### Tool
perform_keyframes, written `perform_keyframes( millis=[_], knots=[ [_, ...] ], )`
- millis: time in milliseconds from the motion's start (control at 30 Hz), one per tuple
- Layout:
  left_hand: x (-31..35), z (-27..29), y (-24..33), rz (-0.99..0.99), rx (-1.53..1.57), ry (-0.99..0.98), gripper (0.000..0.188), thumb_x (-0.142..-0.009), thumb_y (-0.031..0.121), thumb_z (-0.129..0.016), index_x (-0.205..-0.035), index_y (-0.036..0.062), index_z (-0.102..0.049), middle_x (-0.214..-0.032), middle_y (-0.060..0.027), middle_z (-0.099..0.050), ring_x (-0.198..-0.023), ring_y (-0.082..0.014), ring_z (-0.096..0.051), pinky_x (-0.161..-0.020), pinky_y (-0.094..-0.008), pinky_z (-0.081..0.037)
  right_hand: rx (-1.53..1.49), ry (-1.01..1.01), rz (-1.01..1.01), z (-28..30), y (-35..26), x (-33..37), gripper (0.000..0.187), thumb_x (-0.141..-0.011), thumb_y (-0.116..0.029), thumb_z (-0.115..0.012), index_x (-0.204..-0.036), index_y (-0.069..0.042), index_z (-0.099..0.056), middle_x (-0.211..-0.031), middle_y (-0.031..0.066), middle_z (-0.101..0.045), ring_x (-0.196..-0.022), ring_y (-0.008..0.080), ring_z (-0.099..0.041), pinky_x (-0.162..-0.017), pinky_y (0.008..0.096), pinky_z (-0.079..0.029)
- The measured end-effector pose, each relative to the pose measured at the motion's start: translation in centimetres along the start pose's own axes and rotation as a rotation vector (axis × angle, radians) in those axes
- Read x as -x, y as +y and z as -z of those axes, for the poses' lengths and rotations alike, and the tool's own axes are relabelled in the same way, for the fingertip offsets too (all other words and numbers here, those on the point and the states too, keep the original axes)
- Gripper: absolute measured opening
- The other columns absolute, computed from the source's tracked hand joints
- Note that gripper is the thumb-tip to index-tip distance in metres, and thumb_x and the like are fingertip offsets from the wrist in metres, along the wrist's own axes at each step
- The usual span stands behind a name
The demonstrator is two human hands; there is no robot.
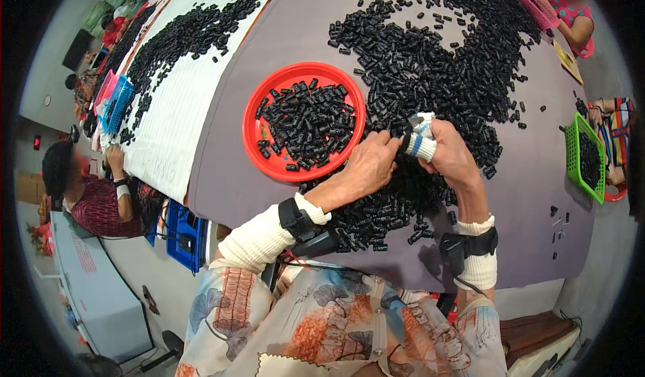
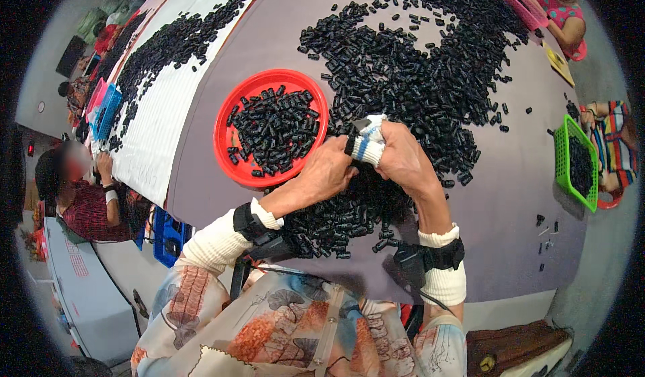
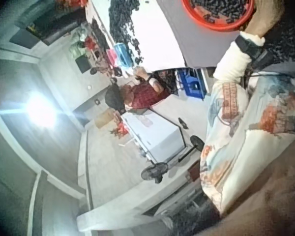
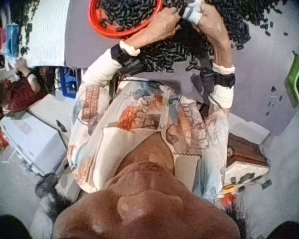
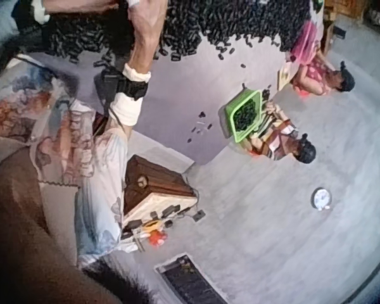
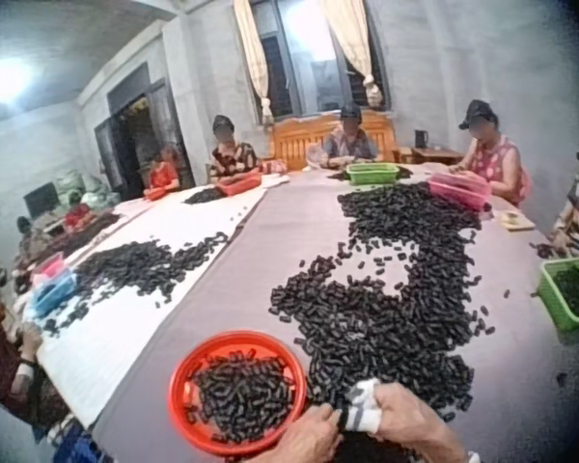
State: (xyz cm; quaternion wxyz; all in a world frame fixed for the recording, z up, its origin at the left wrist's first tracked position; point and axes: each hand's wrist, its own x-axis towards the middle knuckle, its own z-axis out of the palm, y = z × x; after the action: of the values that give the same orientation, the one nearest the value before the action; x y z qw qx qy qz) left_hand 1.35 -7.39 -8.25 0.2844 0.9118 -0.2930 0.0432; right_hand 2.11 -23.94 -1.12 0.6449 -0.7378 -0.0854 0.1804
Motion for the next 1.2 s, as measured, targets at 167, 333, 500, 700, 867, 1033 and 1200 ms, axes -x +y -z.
perform_keyframes(
  millis=[167, 333, 500, 700, 867, 1033, 1200],
  knots=[
    [0.7, -0.3, 0.7, 0.015, 0.066, -0.065, 0.016, -0.07, 0.004, -0.062, -0.083, -0.0015, -0.055, -0.083, -0.0179, -0.053, -0.08, -0.0346, -0.053, -0.071, -0.0436, -0.046, -0.026, 0.018, -0.033, 0.3, 0.6, 0.4, 0.016, -0.078, -0.018, -0.062, -0.071, -0.006, -0.055, -0.053, -0.0036, -0.046, -0.041, 0.0041, -0.04, -0.037, 0.0212, -0.029],
    [1.8, 0.2, 0.5, 0.004, 0.146, -0.09, 0.01, -0.071, 0.006, -0.061, -0.08, 0.0005, -0.06, -0.08, -0.0164, -0.053, -0.08, -0.0333, -0.054, -0.07, -0.0423, -0.045, -0.02, 0.007, -0.049, 0.3, 0.5, 0.6, 0.014, -0.078, -0.018, -0.063, -0.073, -0.006, -0.056, -0.053, -0.0037, -0.047, -0.04, 0.0041, -0.041, -0.036, 0.0208, -0.029],
    [1.6, 5.6, 1.1, 0.513, 1.077, -0.056, 0.012, -0.082, 0.005, -0.06, -0.091, -0.0002, -0.064, -0.078, -0.0018, -0.061, -0.068, -0.0075, -0.056, -0.062, -0.0216, -0.046, -0.039, 0.015, -0.059, 0.0, -0.3, 0.5, 0.015, -0.077, -0.018, -0.066, -0.075, -0.006, -0.057, -0.056, -0.0037, -0.048, -0.042, 0.0032, -0.041, -0.036, 0.0202, -0.03],
    [2.0, 10.5, 0.7, 0.425, 1.616, 0.201, 0.018, -0.085, 0.003, -0.057, -0.102, -0.0018, -0.058, -0.088, -0.0042, -0.061, -0.074, -0.0096, -0.058, -0.068, -0.0233, -0.05, -0.088, -0.028, 0.06, -2.9, -3.5, -0.2, 0.014, -0.077, -0.016, -0.066, -0.082, -0.005, -0.059, -0.062, -0.0044, -0.051, -0.049, 0.003, -0.044, -0.043, 0.0193, -0.034],
    [2.0, 11.5, 0.9, 0.38, 1.528, 0.246, 0.018, -0.084, 0.001, -0.056, -0.102, -0.0021, -0.058, -0.09, -0.0047, -0.061, -0.076, -0.0091, -0.058, -0.069, -0.0213, -0.049, -0.018, -0.062, 0.105, -4.2, -5.4, -0.8, 0.02, -0.077, -0.015, -0.068, -0.091, -0.003, -0.06, -0.073, -0.0024, -0.056, -0.062, 0.0043, -0.048, -0.055, 0.0208, -0.041],
    [2.0, 12.0, 0.9, 0.399, 1.329, 0.277, 0.017, -0.084, 0.003, -0.057, -0.1, -0.0012, -0.06, -0.083, -0.0025, -0.062, -0.071, -0.0051, -0.057, -0.062, -0.0187, -0.047, 0.024, -0.019, 0.141, -4.4, -5.2, -1.0, 0.02, -0.077, -0.014, -0.068, -0.092, -0.003, -0.061, -0.074, -0.0017, -0.058, -0.063, 0.0045, -0.05, -0.056, 0.0208, -0.041],
    [1.9, 12.0, 1.2, 0.428, 1.472, 0.256, 0.018, -0.083, 0.005, -0.059, -0.101, -0.0011, -0.06, -0.087, -0.0041, -0.063, -0.072, -0.0068, -0.057, -0.064, -0.0198, -0.048, 0.057, -0.025, 0.186, -3.8, -5.4, -0.9, 0.021, -0.076, -0.013, -0.068, -0.093, -0.001, -0.062, -0.075, 0.0006, -0.06, -0.064, 0.0058, -0.052, -0.057, 0.0218, -0.043]
  ],
)
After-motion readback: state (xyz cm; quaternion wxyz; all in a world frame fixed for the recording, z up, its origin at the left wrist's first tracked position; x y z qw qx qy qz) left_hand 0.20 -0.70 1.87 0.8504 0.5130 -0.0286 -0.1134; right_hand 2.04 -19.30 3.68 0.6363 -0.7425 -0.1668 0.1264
